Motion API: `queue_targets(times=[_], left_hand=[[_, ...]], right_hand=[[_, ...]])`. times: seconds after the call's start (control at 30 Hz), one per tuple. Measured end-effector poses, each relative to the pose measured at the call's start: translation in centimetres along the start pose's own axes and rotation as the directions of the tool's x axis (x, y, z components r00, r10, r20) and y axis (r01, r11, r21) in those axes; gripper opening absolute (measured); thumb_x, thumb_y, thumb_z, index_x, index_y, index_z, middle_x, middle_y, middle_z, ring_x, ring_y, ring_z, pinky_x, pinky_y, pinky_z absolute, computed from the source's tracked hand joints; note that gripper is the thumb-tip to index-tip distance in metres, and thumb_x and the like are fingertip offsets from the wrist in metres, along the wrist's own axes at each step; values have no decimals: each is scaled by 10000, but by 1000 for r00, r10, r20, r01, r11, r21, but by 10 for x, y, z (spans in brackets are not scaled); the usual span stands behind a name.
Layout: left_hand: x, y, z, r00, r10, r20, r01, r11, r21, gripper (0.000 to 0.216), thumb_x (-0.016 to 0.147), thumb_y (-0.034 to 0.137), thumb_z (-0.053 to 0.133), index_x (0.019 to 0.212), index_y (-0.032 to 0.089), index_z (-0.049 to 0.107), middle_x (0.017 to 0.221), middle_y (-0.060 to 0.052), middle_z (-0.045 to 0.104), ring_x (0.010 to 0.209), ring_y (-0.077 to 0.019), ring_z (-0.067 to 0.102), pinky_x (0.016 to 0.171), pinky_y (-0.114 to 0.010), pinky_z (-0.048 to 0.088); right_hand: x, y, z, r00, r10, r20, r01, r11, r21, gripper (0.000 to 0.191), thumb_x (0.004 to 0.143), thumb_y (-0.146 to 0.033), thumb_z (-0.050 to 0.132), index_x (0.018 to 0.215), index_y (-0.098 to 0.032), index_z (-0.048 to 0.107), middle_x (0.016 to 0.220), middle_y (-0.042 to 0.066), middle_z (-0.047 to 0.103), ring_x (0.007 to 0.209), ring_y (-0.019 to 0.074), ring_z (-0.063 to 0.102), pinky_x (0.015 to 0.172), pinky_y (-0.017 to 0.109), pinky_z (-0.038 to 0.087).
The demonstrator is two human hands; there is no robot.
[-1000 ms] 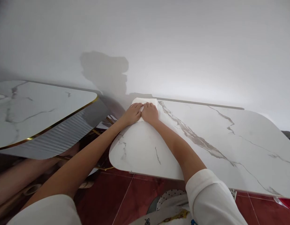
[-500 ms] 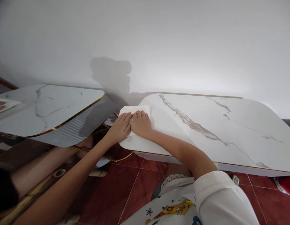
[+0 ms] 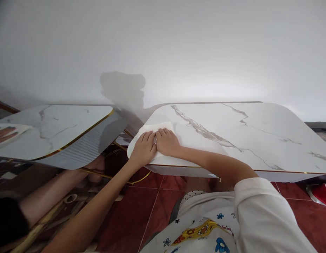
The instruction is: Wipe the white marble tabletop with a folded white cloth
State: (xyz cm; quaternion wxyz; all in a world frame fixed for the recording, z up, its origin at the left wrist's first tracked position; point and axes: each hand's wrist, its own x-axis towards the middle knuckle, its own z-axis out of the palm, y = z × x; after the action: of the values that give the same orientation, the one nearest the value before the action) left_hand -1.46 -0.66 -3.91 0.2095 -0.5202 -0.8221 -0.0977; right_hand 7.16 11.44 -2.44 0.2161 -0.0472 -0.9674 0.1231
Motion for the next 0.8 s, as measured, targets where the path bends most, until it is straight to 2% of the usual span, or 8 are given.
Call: queue_targets(times=[0.2, 0.37, 0.53, 0.63, 0.8], left_hand=[[57, -14, 32, 1000, 16, 7, -16, 1000, -18, 491, 862, 238, 315, 1312, 95, 451, 1328, -209, 511, 1280, -339, 421, 1053, -551, 349], [102, -38, 58, 998, 50, -38, -51, 999, -19, 452, 850, 218, 336, 1266, 109, 477, 1293, -193, 535, 1260, -303, 440, 1051, -504, 360], [141, -62, 78, 994, 88, -71, -92, 994, -57, 420, 828, 191, 366, 1217, 116, 505, 1240, -181, 566, 1223, -294, 472, 1046, -497, 369], [161, -73, 87, 995, 62, -79, -68, 994, -81, 386, 813, 185, 388, 1165, 122, 534, 1189, -187, 585, 1192, -306, 491, 1033, -488, 384], [185, -83, 100, 996, -44, -84, 38, 997, -68, 344, 829, 195, 391, 1129, 138, 549, 1159, -175, 592, 1154, -318, 499, 987, -475, 411]], right_hand=[[40, 44, 4, 1000, -6, -7, 5, 999, -43, 332, 950, -163, 374, 1210, -71, 558, 1305, 148, 566, 1238, 258, 475, 1049, 378, 364], [79, 72, 15, 998, 46, -40, -49, 997, -61, 287, 949, -164, 383, 1156, -142, 580, 1218, 94, 607, 1173, 225, 509, 1005, 356, 394], [117, 94, 27, 996, 81, -38, -82, 996, -47, 288, 949, -146, 378, 1164, -116, 567, 1239, 124, 605, 1182, 241, 501, 1013, 377, 386], [139, 106, 32, 996, 91, -22, -92, 994, -62, 302, 954, -129, 361, 1186, -91, 551, 1270, 135, 592, 1187, 242, 505, 1018, 370, 379], [170, 127, 40, 999, 39, 7, -38, 996, -81, 299, 953, -114, 349, 1177, -110, 547, 1253, 120, 606, 1177, 233, 519, 992, 353, 400]])
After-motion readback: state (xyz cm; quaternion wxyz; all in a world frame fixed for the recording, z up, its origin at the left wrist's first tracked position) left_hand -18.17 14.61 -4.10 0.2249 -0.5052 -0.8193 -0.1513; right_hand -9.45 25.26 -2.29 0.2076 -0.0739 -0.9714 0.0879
